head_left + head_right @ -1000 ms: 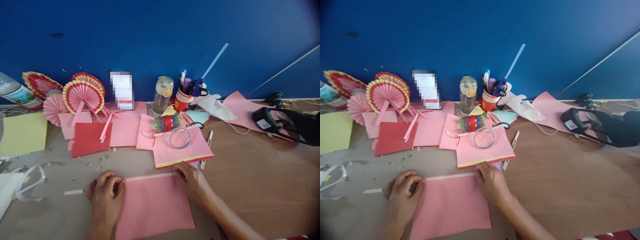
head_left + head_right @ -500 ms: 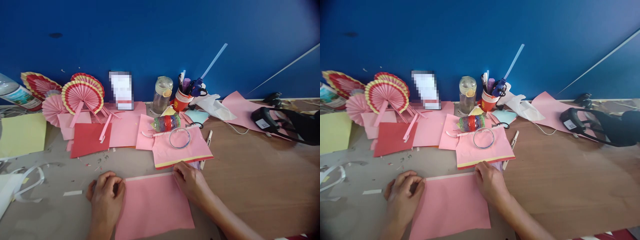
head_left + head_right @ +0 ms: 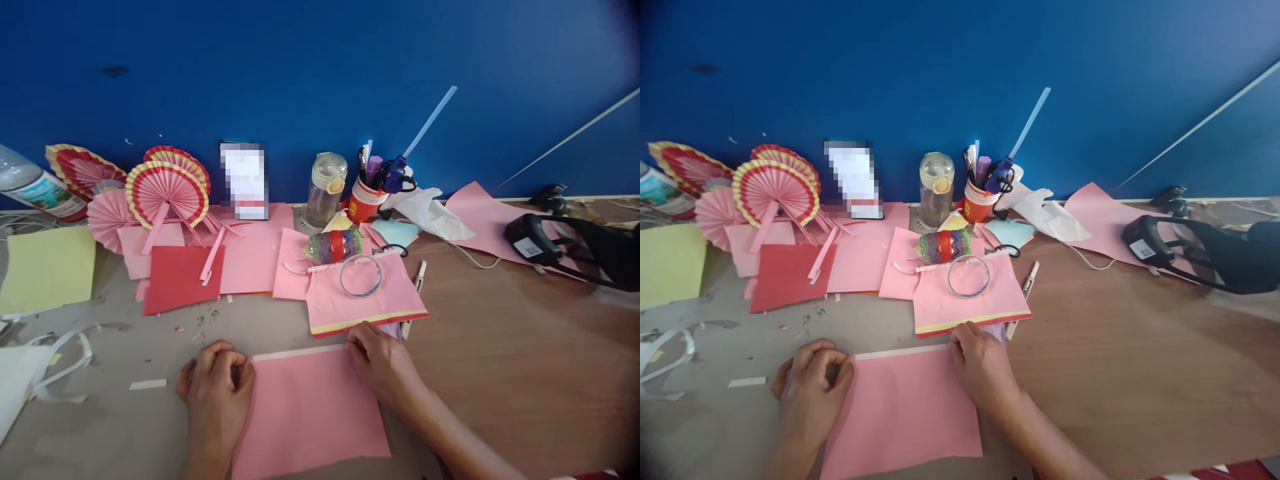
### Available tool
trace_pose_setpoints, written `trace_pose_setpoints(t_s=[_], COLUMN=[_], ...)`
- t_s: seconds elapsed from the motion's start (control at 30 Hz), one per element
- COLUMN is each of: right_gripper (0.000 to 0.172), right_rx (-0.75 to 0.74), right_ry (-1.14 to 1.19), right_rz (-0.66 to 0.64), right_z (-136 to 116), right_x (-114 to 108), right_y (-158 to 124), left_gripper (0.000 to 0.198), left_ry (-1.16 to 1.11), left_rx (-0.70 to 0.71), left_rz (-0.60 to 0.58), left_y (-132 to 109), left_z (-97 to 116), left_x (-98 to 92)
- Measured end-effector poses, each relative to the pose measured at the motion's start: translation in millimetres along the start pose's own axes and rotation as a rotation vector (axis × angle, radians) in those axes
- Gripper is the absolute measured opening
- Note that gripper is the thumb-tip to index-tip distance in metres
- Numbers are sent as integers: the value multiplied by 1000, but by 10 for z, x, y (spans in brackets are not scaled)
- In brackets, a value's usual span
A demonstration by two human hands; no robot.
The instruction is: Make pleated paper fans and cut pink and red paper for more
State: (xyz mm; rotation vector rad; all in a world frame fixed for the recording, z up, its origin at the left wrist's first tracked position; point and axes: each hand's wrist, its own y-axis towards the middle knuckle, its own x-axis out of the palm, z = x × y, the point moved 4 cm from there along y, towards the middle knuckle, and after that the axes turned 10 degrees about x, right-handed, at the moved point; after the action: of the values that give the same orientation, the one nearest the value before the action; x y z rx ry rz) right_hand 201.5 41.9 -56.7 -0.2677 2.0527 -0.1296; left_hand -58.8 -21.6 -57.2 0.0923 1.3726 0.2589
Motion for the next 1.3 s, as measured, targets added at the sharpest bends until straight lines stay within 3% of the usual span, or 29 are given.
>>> trace_pose_setpoints(t_s=[0.57,0.87,1.13,1.3], right_gripper=[8,8,5,6], right_rx=[31,46,87,89], right_ry=[-114,-136,-149,-142], right_rz=[-17,-58,-149,-169], right_z=[114,106,62,64], right_x=[-69,-73,-115,-115], right_y=[29,43,96,106], left_gripper=[12,19,18,17], left_ry=[-53,-16,64,88], left_rx=[-81,-97,-187,-213], left_rz=[-130,-187,-352,-311], left_y=[-5,55,106,110], left_z=[-151,-65,-110,4], left_x=[73,-30,5,-63])
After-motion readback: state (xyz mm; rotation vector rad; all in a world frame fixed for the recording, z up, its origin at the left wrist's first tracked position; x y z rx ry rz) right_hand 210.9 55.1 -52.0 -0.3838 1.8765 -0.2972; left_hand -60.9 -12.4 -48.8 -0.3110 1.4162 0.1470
